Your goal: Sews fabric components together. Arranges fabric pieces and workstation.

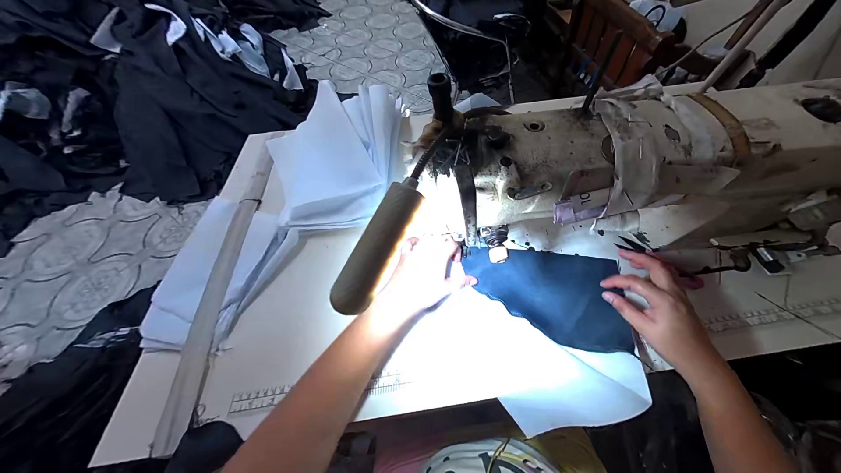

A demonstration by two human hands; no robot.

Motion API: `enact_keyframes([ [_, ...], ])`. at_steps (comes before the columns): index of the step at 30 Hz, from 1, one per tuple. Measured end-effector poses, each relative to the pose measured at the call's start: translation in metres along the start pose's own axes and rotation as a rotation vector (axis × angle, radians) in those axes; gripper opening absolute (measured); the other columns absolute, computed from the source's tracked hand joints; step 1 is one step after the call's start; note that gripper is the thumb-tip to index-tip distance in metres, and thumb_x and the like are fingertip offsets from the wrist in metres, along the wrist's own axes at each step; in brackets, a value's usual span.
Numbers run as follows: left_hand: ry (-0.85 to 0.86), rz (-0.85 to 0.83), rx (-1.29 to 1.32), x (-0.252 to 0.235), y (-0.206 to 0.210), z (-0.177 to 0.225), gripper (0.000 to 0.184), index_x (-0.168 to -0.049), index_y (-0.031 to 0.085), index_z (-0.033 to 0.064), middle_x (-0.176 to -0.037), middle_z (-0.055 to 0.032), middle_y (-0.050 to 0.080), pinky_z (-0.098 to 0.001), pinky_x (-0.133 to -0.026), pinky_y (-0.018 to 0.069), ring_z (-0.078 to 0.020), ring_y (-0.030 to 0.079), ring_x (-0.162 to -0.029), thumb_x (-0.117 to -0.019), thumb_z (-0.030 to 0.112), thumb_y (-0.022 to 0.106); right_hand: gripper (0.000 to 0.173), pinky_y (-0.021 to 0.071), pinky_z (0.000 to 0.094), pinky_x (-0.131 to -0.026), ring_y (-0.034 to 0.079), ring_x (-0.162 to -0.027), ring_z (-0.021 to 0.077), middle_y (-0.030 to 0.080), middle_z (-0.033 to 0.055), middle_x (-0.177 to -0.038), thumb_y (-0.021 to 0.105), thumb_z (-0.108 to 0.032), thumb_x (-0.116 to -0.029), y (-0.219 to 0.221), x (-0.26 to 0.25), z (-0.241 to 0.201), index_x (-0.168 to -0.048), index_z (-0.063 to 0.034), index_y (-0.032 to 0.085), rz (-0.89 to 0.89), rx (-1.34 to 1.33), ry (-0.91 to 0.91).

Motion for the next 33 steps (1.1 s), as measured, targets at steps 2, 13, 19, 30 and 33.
enact_keyframes([
  [2,0.143,-0.013,-0.048,-0.001,-0.001,0.004,0.058,-0.093,0.072,-0.0003,-0.102,-0.0199,0.067,-0.062,-0.104,0.0295,-0.0374,0.061,-0.109,-0.0968,0.055,0.057,0.033,0.0435,0.0639,-0.098,0.058,-0.122,0.0455,0.064,0.0247,-0.132,0.063,-0.039,-0.0954,-0.004,0.025,-0.007,-0.094,-0.0117,0.08,0.016,0.013,-0.028],
  [13,0.362,0.468,-0.173,0.061,0.055,0.061,0.071,-0.112,0.076,0.0106,-0.117,-0.0135,0.073,-0.0593,-0.098,0.0471,-0.0331,0.071,-0.103,-0.1026,0.063,0.028,0.026,0.0373,0.0366,-0.103,0.06,-0.115,0.0187,0.07,0.0063,-0.12,0.058,-0.045,-0.1013,-0.007,0.076,-0.003,-0.096,-0.0274,0.077,0.199,0.113,-0.145],
  [19,0.244,0.443,-0.045,0.077,0.066,0.047,0.062,-0.126,0.073,0.0159,-0.135,-0.0089,0.068,-0.0705,-0.096,0.0413,-0.0383,0.065,-0.12,-0.1018,0.059,0.036,0.029,0.0382,0.0353,-0.105,0.06,-0.117,0.0195,0.072,0.0024,-0.117,0.047,-0.032,-0.1054,-0.004,0.079,-0.014,-0.104,-0.0264,0.075,0.133,0.243,-0.298],
  [30,0.28,0.274,0.083,0.044,0.029,0.012,0.052,-0.116,0.077,0.0131,-0.134,-0.0087,0.068,-0.0641,-0.108,0.0367,-0.0359,0.059,-0.13,-0.107,0.045,0.036,0.032,0.0346,0.0396,-0.113,0.058,-0.13,0.0187,0.074,-0.0025,-0.121,0.043,-0.024,-0.1044,0.021,0.07,-0.047,-0.101,-0.0241,0.075,0.008,0.195,-0.408],
  [33,0.339,0.249,0.071,0.047,0.024,0.032,0.051,-0.097,0.076,0.0018,-0.112,-0.0171,0.073,-0.0548,-0.093,0.0505,-0.0363,0.067,-0.11,-0.1038,0.043,0.046,0.031,0.0372,0.0409,-0.112,0.062,-0.125,0.0176,0.076,-0.0029,-0.116,0.045,-0.023,-0.103,0.039,0.066,-0.073,-0.099,-0.0244,0.076,-0.033,0.171,-0.459],
])
Point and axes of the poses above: each hand's wrist, its own x-axis away from the middle knuckle, its own y-axis out of the palm, z = x × y, the point moved 6 cm from there along -x, towards the middle knuckle
